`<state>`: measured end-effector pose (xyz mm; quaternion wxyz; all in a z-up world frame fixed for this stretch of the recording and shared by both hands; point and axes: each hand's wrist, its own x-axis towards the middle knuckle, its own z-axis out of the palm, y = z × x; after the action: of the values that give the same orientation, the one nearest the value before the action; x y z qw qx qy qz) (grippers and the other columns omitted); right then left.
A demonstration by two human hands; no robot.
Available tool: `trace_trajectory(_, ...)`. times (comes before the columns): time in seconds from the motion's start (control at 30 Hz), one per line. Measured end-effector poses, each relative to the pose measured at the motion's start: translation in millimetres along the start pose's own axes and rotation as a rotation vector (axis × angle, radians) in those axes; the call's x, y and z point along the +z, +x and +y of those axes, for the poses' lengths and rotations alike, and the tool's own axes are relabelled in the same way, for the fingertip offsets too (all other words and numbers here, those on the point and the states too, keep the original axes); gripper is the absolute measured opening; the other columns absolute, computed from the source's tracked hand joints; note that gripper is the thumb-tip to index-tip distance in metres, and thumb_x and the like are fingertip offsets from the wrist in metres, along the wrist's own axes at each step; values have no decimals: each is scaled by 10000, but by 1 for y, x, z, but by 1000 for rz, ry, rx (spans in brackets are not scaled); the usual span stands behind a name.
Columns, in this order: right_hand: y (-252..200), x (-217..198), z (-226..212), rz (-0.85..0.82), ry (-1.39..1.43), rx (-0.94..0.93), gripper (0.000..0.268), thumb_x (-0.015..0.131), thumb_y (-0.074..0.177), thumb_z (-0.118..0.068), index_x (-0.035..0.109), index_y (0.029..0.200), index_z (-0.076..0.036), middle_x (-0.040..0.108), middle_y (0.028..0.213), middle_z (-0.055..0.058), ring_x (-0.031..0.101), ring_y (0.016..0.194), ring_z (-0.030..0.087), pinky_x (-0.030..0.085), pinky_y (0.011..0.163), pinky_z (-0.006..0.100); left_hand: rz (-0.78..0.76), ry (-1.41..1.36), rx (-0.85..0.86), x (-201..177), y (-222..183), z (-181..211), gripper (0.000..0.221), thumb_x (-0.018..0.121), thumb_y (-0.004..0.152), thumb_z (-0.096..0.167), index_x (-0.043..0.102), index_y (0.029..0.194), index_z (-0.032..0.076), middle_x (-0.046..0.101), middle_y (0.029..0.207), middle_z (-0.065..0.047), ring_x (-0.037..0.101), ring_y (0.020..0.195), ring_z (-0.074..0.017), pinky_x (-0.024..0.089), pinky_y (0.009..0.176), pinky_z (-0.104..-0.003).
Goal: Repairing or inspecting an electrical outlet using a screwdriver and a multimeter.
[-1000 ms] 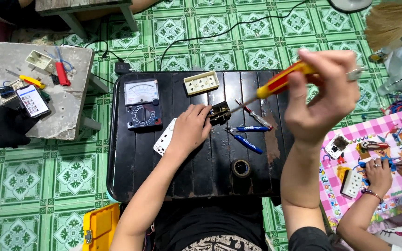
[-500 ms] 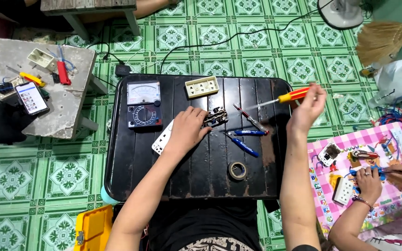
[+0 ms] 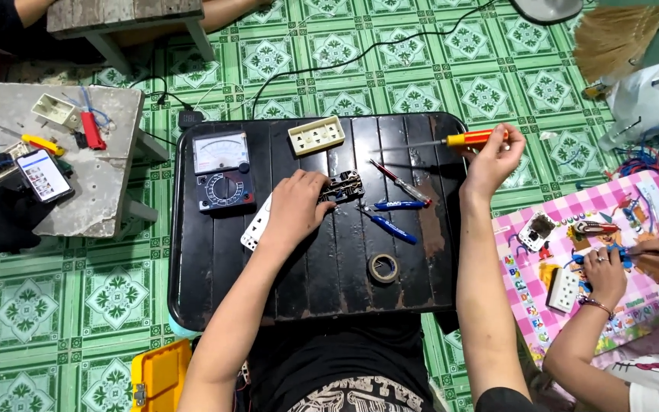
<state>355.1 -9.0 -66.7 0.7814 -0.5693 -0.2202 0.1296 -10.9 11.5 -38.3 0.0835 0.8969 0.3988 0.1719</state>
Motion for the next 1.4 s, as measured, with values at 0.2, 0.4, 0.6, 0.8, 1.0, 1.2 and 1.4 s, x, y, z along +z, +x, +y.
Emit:
trace_trajectory(0.2,-18,19,-6,-72,-62,9,233,602,1092,-347,519,1226,-174,484,1146,109,638,960,246,736,670,417,-5,-14,-5,-7,1,4,404,828,810,327,682,1142,148,701,1074,-30,666,1026,-228,548,873,-379)
trace_trajectory(0.4,-9,13,14,-198,-47,197,270,587,1087,-234,472,1290,-99,502,1134,151,738,833,314,718,593,446,-42,-60,-56,-24,2,13,527,840,797,369,668,1233,129,669,1177,-49,681,1058,-257,559,860,-394)
trace_trajectory(0.6,-23,18,6,-388,-415,-92,319,788,917,8,640,1198,-17,657,983,185,723,771,293,614,454,351,20,-387,-82,-80,3,24,557,837,814,253,630,1289,47,663,1228,-169,671,1105,-417,559,887,-541)
trace_trajectory(0.8,-26,23,38,-474,-618,-486,179,774,957,-90,689,1116,-81,607,1004,115,641,963,389,521,837,490,226,-345,-107,-66,11,-9,300,753,913,70,687,1204,98,642,1185,-61,657,1157,-313,550,940,-410)
trace_trajectory(1.0,-23,28,33,-570,-703,-710,98,800,948,-184,724,992,-142,594,915,36,589,977,299,483,881,443,135,-78,-28,-54,26,-16,427,792,846,76,671,1251,11,617,1307,-200,574,1296,-390,537,978,-482)
trace_trajectory(1.2,-38,33,13,-686,-735,-671,106,810,935,-247,724,965,-193,642,943,-7,599,1051,243,439,954,407,6,116,-24,-27,55,-38,622,809,856,198,576,1422,86,614,1311,-132,554,1308,-308,529,954,-431)
trace_trajectory(1.4,-31,30,27,-706,-720,-690,169,825,902,-342,727,975,-225,671,955,-24,610,1052,227,459,956,406,283,-216,-8,-9,50,-57,489,872,785,142,674,1231,103,620,1065,-80,632,1036,-327,550,880,-415)
